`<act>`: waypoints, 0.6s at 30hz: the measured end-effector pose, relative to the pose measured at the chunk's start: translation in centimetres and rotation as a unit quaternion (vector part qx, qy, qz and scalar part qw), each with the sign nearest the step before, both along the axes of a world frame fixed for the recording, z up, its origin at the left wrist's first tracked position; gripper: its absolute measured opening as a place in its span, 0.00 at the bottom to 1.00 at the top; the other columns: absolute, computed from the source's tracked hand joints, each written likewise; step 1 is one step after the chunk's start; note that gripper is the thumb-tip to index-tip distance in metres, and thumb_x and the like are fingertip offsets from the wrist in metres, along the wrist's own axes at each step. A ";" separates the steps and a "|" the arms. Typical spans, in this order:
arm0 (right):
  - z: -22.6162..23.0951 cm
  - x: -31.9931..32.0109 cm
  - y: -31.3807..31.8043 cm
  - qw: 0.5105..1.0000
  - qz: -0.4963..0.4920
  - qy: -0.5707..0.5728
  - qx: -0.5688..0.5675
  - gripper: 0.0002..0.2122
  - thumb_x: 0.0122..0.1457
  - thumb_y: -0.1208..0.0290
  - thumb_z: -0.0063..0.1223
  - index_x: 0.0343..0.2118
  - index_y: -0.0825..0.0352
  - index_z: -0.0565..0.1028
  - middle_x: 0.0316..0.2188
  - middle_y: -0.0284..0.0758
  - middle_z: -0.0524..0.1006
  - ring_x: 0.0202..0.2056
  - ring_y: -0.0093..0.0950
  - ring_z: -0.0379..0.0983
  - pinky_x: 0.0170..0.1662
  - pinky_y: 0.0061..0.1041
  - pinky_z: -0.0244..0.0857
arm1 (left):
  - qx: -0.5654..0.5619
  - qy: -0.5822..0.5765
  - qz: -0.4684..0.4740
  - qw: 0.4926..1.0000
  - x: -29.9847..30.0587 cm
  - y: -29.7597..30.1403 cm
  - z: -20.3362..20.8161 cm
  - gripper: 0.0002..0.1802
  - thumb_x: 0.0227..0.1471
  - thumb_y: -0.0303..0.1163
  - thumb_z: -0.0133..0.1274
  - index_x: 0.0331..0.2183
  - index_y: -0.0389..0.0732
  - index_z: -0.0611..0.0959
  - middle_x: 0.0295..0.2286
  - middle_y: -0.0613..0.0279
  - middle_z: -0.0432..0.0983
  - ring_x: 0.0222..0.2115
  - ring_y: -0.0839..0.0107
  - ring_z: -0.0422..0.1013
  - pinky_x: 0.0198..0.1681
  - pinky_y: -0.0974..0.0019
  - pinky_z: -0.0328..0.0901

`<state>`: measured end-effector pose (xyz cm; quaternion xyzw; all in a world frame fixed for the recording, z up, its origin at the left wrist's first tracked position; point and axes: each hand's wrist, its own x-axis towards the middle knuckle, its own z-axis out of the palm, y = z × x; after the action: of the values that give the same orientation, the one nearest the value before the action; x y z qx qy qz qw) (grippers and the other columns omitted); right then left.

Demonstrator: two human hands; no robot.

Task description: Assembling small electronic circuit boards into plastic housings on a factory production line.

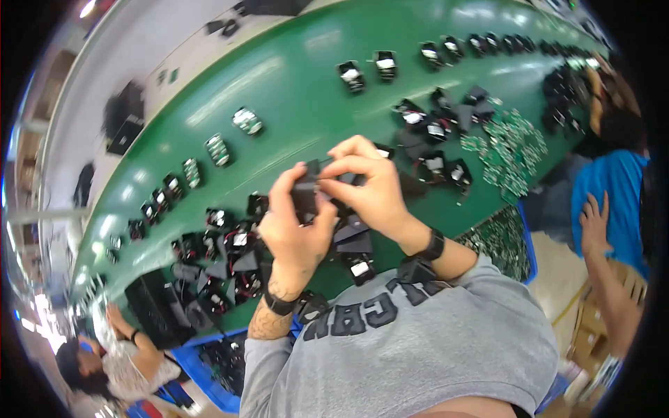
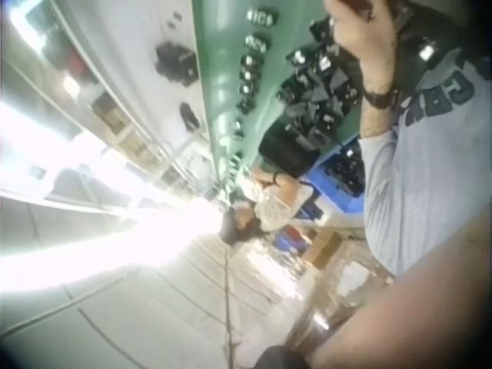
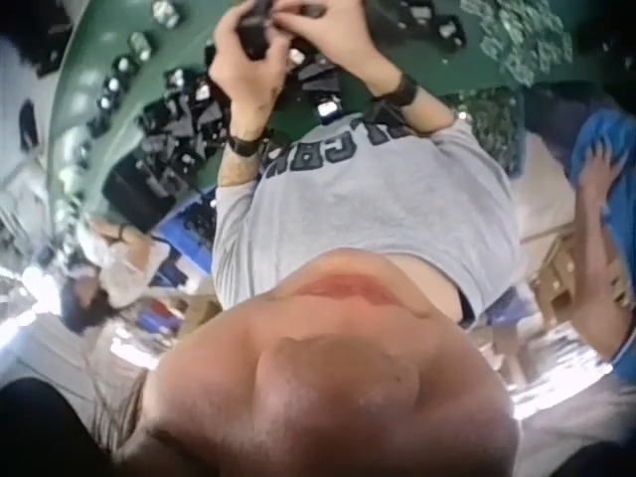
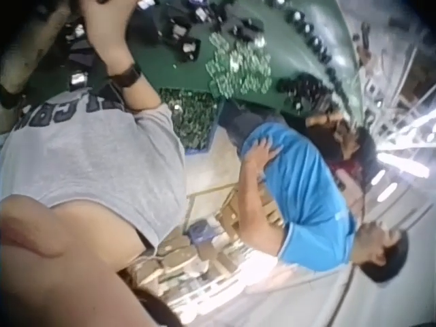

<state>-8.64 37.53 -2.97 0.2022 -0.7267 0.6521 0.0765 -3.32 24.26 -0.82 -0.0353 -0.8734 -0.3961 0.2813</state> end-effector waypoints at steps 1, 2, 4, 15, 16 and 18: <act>0.0 -0.1 0.4 1.000 0.002 0.017 -0.019 0.07 0.42 0.81 0.63 0.27 0.68 0.80 0.31 0.33 0.71 0.38 0.27 0.69 0.43 0.25 0.63 | 0.007 0.003 -0.010 1.000 -0.4 0.4 0.1 0.25 0.42 0.25 0.59 0.46 0.35 0.74 0.35 0.52 0.79 0.25 0.66 0.77 0.29 0.66 0.72; -0.1 0.1 0.6 0.999 0.019 0.026 -0.021 0.07 0.43 0.81 0.63 0.28 0.68 0.80 0.32 0.33 0.71 0.38 0.26 0.69 0.43 0.24 0.64 | 0.037 0.012 -0.013 0.999 -0.8 0.4 -0.3 0.26 0.43 0.24 0.59 0.46 0.35 0.73 0.36 0.51 0.78 0.27 0.68 0.77 0.31 0.68 0.72; 0.0 0.2 1.7 0.998 0.059 0.015 -0.016 0.12 0.47 0.79 0.61 0.38 0.69 0.79 0.34 0.34 0.71 0.40 0.28 0.67 0.46 0.27 0.62 | 0.084 -0.001 -0.028 0.996 -2.0 1.0 0.2 0.24 0.46 0.23 0.56 0.47 0.35 0.71 0.39 0.52 0.77 0.31 0.70 0.77 0.34 0.69 0.71; -0.9 -2.1 19.1 0.946 -0.228 -0.140 0.181 0.10 0.53 0.72 0.57 0.36 0.70 0.80 0.29 0.32 0.80 0.28 0.19 0.73 0.33 0.19 0.65 | -0.172 -0.200 -0.181 0.947 -20.7 -9.9 -7.4 0.20 0.45 0.29 0.54 0.44 0.37 0.76 0.31 0.45 0.76 0.37 0.53 0.72 0.41 0.57 0.67; -3.0 -2.9 21.2 0.927 -0.309 -0.122 0.173 0.11 0.52 0.71 0.59 0.38 0.69 0.80 0.28 0.33 0.79 0.29 0.20 0.73 0.34 0.19 0.65 | -0.154 -0.321 -0.186 0.916 -21.7 -9.1 -5.9 0.19 0.44 0.28 0.54 0.42 0.37 0.78 0.30 0.45 0.76 0.36 0.52 0.73 0.40 0.56 0.67; -5.7 -3.6 23.3 0.882 -0.316 -0.085 0.339 0.17 0.51 0.68 0.61 0.44 0.67 0.77 0.35 0.38 0.77 0.36 0.28 0.73 0.41 0.24 0.64 | -0.178 -0.395 -0.158 0.887 -22.2 -9.3 -4.9 0.22 0.43 0.30 0.55 0.44 0.39 0.78 0.34 0.48 0.77 0.33 0.57 0.75 0.39 0.58 0.69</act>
<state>-12.24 60.83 -8.65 -0.0803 -0.9325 0.3215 0.1433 -25.51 14.92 -5.74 -0.0636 -0.9510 -0.2544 -0.1640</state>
